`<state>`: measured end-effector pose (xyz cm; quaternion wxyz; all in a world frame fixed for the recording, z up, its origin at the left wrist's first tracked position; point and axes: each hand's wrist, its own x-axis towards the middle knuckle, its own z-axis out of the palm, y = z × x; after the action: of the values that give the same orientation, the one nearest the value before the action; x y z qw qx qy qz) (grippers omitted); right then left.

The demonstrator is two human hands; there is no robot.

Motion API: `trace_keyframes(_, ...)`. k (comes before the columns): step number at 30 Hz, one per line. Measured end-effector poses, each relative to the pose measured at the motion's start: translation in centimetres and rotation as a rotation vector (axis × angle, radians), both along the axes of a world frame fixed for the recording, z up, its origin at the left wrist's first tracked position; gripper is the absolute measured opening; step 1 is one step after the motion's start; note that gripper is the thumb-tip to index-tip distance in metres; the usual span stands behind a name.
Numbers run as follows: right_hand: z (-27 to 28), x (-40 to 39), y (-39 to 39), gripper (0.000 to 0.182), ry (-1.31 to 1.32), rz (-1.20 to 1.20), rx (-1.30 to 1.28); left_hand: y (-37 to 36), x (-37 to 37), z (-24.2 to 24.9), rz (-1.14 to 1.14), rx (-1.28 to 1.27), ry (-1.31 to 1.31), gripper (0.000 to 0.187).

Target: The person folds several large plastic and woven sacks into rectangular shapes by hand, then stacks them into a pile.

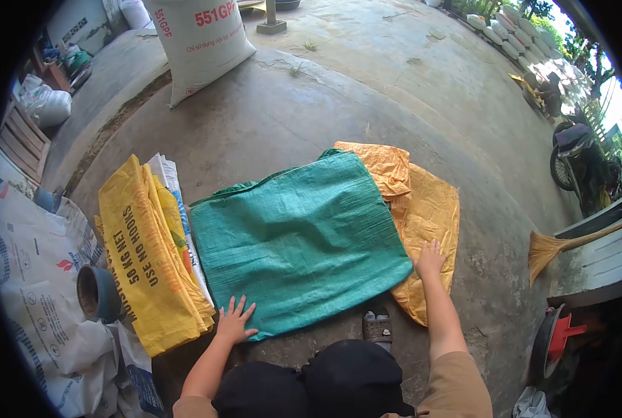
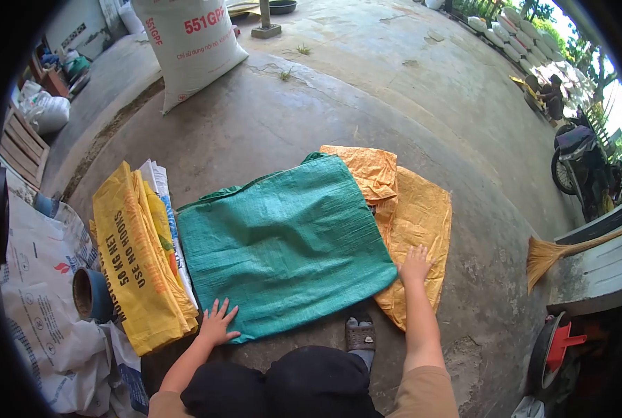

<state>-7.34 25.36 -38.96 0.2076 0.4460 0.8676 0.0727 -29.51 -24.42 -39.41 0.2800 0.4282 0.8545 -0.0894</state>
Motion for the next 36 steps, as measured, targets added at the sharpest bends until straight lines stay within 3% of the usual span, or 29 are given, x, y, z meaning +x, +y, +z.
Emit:
trace_keyframes(2,0.1,1.9,1.5,0.063,0.148,-0.136,0.021,-0.2,0.2,0.0,0.014,0.018,-0.014,0.077)
trace_keyframes(3,0.1,2.4,1.3,0.063,0.144,-0.141,0.021,-1.1,0.4,-0.4,0.145,0.162,0.000,0.075)
trace_keyframes(5,0.0,3.5,0.2,0.050,0.541,-0.245,-0.106,-2.1,0.9,0.0,0.358,0.391,0.022,0.068)
trace_keyframes(6,-0.7,3.9,-0.7,0.050,0.544,-0.247,-0.106,-2.6,1.1,0.1,0.356,0.390,0.024,0.068)
trace_keyframes(8,-3.2,5.2,-3.2,0.047,0.780,-0.252,-0.201,-4.1,1.6,-0.1,0.579,0.482,-0.039,0.065)
trace_keyframes(9,-5.9,6.1,-4.0,0.047,0.782,-0.254,-0.202,-4.6,1.8,-0.2,0.576,0.481,-0.037,0.065)
trace_keyframes(11,-11.2,7.2,-5.0,0.049,0.934,-0.500,-0.398,-5.2,1.9,-0.4,0.663,0.523,-0.032,0.063)
trace_keyframes(12,-8.8,6.1,-5.7,0.049,0.938,-0.500,-0.398,-5.2,1.8,-0.6,0.660,0.525,-0.029,0.063)
trace_keyframes(14,-3.9,3.6,-7.3,0.054,0.843,-0.890,-0.800,-5.2,1.3,-1.2,0.970,0.510,-0.218,0.066)
trace_keyframes(16,-5.0,3.2,-7.0,0.048,0.901,-0.888,-0.732,-5.1,1.0,-1.7,0.965,0.461,-0.182,0.067)
trace_keyframes(18,-7.2,3.0,-5.8,0.038,1.058,-0.650,-0.586,-5.2,0.6,-2.7,0.957,0.412,-0.152,0.069)
trace_keyframes(19,-7.5,3.0,-5.3,0.038,1.062,-0.650,-0.580,-5.3,0.3,-3.4,0.996,0.398,-0.179,0.070)
trace_keyframes(21,-6.7,1.6,-4.5,0.029,1.365,-0.627,-0.543,-5.2,0.3,-4.1,1.032,0.383,-0.208,0.071)
trace_keyframes(24,-3.6,-1.0,-2.6,0.026,1.475,-0.618,-0.474,-4.4,0.3,-3.6,1.114,0.546,-0.368,0.069)
trace_keyframes(26,-1.0,-3.5,-1.0,0.023,1.805,-0.618,-0.585,-2.2,0.5,-0.8,1.252,0.485,-0.636,0.064)
trace_keyframes(30,6.0,-7.5,3.9,0.026,1.876,-0.496,-0.493,-0.4,0.2,-0.3,1.202,0.353,-0.997,0.053)
trace_keyframes(34,8.2,-8.5,8.7,0.032,1.937,-0.586,-0.552,1.6,-0.3,0.0,1.101,0.337,-0.993,0.040)
trace_keyframes(36,7.1,-8.4,9.0,0.038,1.771,-0.694,-0.497,2.4,-1.0,0.0,1.106,0.462,-0.904,0.035)
